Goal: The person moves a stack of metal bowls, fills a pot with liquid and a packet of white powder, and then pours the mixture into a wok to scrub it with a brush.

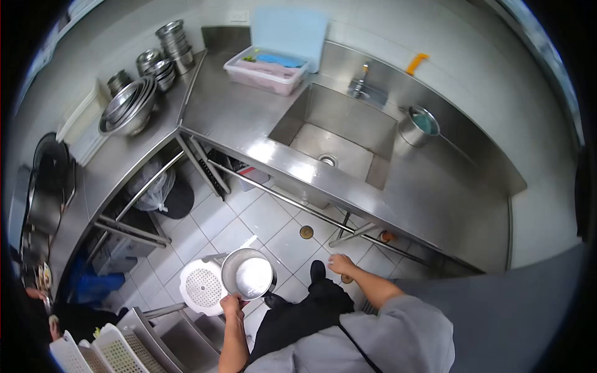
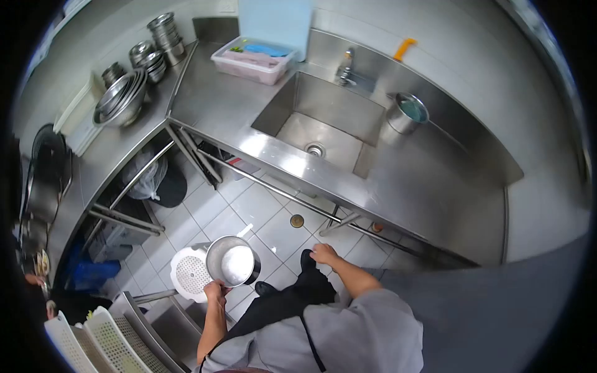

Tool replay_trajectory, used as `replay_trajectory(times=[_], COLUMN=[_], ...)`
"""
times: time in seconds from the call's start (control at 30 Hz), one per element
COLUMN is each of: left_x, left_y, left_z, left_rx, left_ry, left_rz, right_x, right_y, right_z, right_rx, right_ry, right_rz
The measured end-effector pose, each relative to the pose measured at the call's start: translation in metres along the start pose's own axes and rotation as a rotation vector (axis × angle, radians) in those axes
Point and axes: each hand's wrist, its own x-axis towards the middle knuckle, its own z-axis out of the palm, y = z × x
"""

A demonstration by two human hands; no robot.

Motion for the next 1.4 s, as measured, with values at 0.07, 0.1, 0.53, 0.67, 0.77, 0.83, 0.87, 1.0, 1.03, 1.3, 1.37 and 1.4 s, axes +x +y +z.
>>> replay_trajectory(times=[0.07, 0.1, 0.53, 0.67, 0.77, 0.83, 0.87, 1.0, 1.03, 1.3, 1.37, 1.4], left_x=[-0.017, -0.023, -0.105, -0.128, -0.162, -0.183, -0.196, -0.232, -0.245, -0.302, -0.315, -0.318], left_y=[0.017, 0.022, -0.039, -0.085, -0.113, -0.128, -0.130, -0.179, -0.190, -0.308, -0.331, -0.348], left_z=[-0.005, -0.007, -0.028, -0.051, -0.061, -0.067, -0.071, -0.091, -0.096, -0.165, -0.193, -0.206], left_rx=[0.037, 0.028, -0.269, -0.326, -0.314, -0.279, -0.300, -0.374, -0.424, -0.768, -0.845, -0.903], left_ry=[-0.035, -0.032, 0.242, 0.349, 0.423, 0.519, 0.490, 0.598, 0.622, 0.813, 0.876, 0.902], left_rz=[0.054, 0.066, 0.031, 0.037, 0.059, -0.007, 0.017, -0.032, -0.047, -0.106, -0.115, -0.095], right_x=[0.014, 0.026, 0.071, 0.082, 0.085, 0.082, 0.083, 0.079, 0.070, -0.077, -0.130, -0.159], right_y=[-0.015, -0.020, -0.129, -0.116, -0.113, -0.116, -0.114, -0.127, -0.140, -0.274, -0.297, -0.307], right_z=[-0.001, 0.002, -0.103, -0.101, -0.091, -0.087, -0.078, -0.041, -0.036, 0.049, 0.087, 0.104], right_rx=[0.025, 0.045, -0.077, -0.130, -0.142, -0.195, -0.183, -0.161, -0.158, -0.330, -0.353, -0.363], right_ry=[-0.019, -0.028, -0.271, -0.354, -0.456, -0.476, -0.541, -0.807, -0.864, -1.142, -1.205, -1.248], right_rz=[-0.054, -0.093, -0.637, -0.654, -0.689, -0.809, -0.798, -0.667, -0.616, -0.786, -0.857, -0.872])
